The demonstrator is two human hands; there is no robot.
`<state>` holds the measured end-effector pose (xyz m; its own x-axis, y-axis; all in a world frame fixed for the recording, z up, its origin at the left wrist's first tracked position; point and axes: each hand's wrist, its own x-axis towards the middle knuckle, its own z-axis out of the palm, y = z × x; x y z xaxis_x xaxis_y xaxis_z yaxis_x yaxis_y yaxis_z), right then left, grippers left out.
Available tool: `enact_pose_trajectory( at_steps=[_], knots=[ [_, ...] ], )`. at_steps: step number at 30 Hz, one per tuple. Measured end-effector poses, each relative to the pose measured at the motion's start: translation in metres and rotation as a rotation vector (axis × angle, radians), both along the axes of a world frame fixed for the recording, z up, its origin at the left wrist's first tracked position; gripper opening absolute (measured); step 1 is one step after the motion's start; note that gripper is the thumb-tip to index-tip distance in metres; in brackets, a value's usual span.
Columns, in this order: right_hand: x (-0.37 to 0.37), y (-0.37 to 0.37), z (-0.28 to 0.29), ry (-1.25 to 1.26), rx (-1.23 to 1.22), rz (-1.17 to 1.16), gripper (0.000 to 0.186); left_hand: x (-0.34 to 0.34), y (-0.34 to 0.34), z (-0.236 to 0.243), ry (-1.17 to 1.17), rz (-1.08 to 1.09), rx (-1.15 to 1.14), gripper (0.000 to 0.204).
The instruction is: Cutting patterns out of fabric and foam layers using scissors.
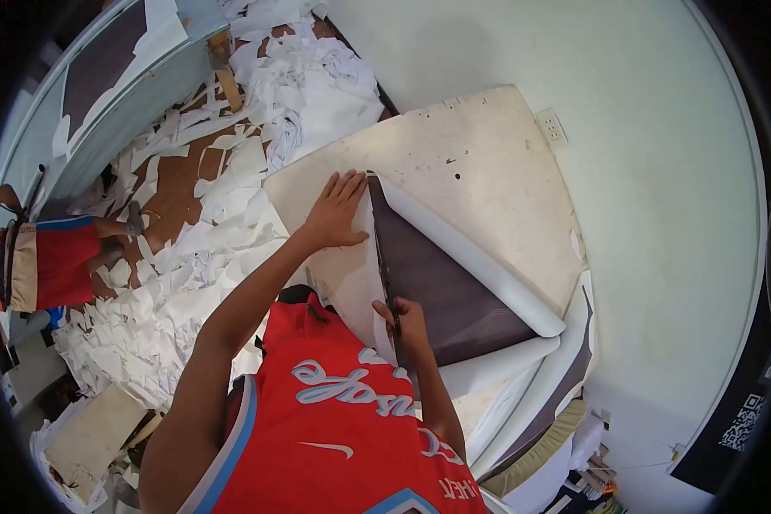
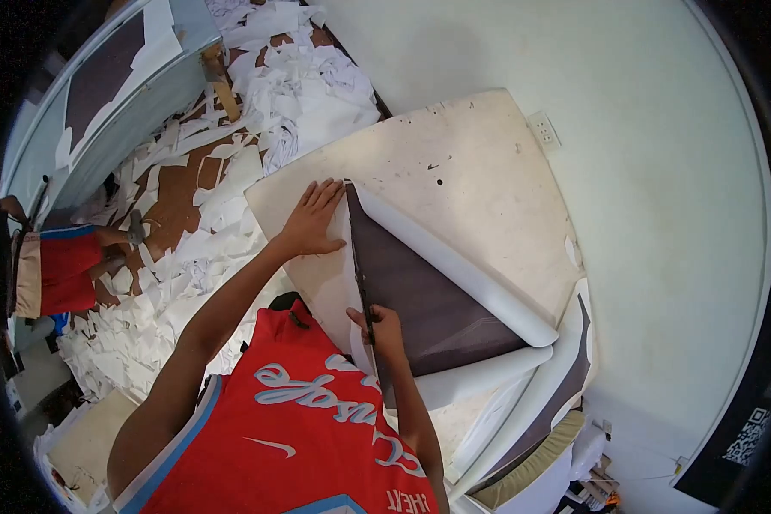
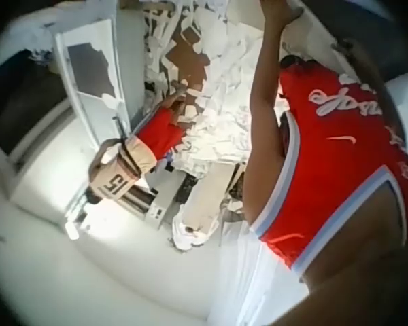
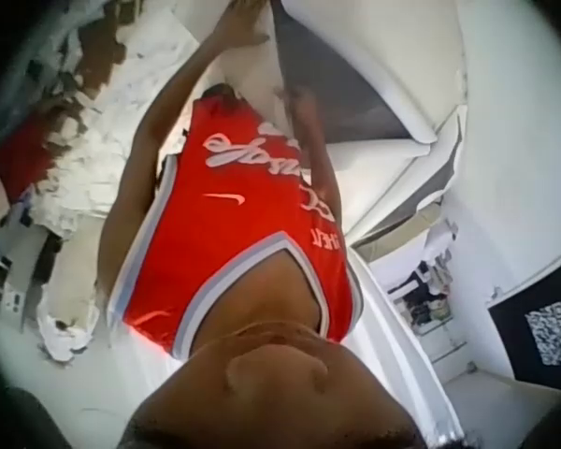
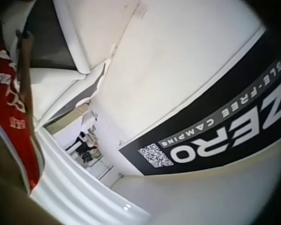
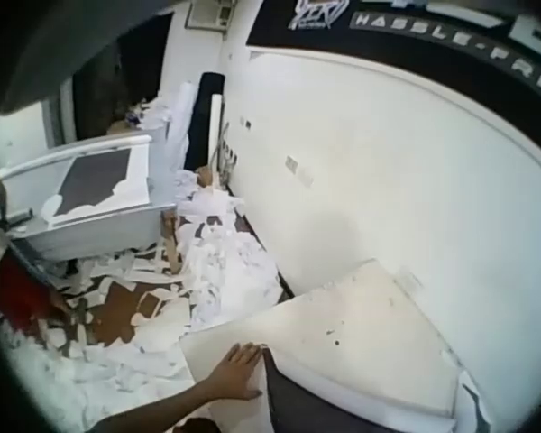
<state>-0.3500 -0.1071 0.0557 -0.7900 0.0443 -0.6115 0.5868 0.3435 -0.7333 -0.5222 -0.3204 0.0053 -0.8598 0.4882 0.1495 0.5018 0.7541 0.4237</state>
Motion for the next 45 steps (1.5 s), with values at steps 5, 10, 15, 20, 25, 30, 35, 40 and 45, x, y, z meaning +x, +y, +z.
enact_pose_trajectory(
  at_steps=[5,10,15,20,25,30,35,40,45],
  knots=[
    [-0.016,-0.009,0.003,-0.048,-0.051,-0.059,0.046,0.000,0.000,-0.002,-0.033,-0.009,0.012,0.112],
    [-0.047,-0.011,-0.009,0.004,-0.012,-0.001,0.047,-0.002,0.001,-0.005,-0.031,0.005,0.029,0.113],
    [-0.080,-0.022,-0.031,0.092,-0.095,-0.026,0.047,0.000,0.000,0.005,-0.048,0.015,0.080,0.114],
    [-0.084,-0.027,-0.029,0.114,-0.130,-0.079,0.041,0.002,0.001,-0.005,-0.019,0.020,0.180,0.111],
    [0.008,-0.004,0.029,0.361,0.436,-0.042,0.035,0.000,-0.062,-0.041,0.121,0.045,0.151,0.050],
    [0.169,0.008,0.051,0.380,0.490,-0.762,0.034,0.039,-0.212,-0.030,0.061,0.824,0.694,0.030],
    [0.266,0.052,0.011,0.058,1.025,-1.113,0.039,0.060,-0.152,0.008,-0.211,0.486,0.433,0.041],
    [0.311,0.104,-0.031,-0.021,0.929,-1.114,0.034,0.105,0.074,0.047,-0.159,-0.475,0.263,0.033],
    [0.321,0.128,-0.023,-0.075,0.918,-0.891,0.038,0.132,0.220,0.052,-0.280,-0.267,0.038,0.042]
  ],
)
